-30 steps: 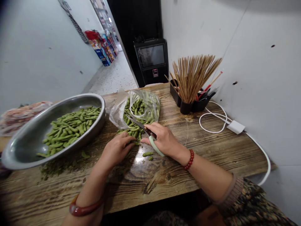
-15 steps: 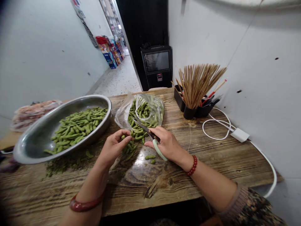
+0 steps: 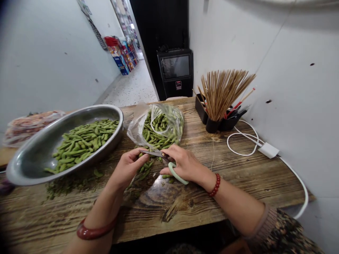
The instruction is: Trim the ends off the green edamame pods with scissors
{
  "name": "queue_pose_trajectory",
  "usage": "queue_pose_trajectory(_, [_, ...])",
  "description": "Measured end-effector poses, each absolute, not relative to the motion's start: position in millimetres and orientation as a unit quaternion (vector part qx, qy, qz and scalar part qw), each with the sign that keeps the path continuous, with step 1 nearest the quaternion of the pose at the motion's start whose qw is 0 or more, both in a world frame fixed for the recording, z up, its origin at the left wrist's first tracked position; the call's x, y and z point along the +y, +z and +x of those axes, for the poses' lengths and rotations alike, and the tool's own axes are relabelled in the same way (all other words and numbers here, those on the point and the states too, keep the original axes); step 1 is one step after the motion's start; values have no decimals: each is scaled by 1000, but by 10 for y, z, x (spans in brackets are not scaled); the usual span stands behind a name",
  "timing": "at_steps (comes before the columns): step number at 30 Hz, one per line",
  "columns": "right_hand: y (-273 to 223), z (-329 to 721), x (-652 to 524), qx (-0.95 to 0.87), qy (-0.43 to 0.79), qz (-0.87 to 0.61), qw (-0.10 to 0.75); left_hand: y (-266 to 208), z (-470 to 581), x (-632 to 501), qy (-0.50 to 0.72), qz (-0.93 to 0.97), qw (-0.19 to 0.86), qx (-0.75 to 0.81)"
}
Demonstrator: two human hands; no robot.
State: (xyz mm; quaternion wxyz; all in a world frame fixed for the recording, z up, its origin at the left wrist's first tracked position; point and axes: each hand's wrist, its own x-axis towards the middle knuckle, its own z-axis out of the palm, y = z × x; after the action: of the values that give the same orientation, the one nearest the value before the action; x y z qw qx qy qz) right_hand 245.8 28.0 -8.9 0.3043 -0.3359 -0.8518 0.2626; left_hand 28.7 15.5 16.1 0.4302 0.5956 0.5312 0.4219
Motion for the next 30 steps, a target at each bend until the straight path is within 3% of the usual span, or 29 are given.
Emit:
queue_pose_trajectory(20, [-27,2483,273,-866,261,-314,289,148,267,180,365,683,361,520])
queue_pose_trajectory(30, [-134,2476,356,-807,264,-356,390,157,261,152,459,460,575,497])
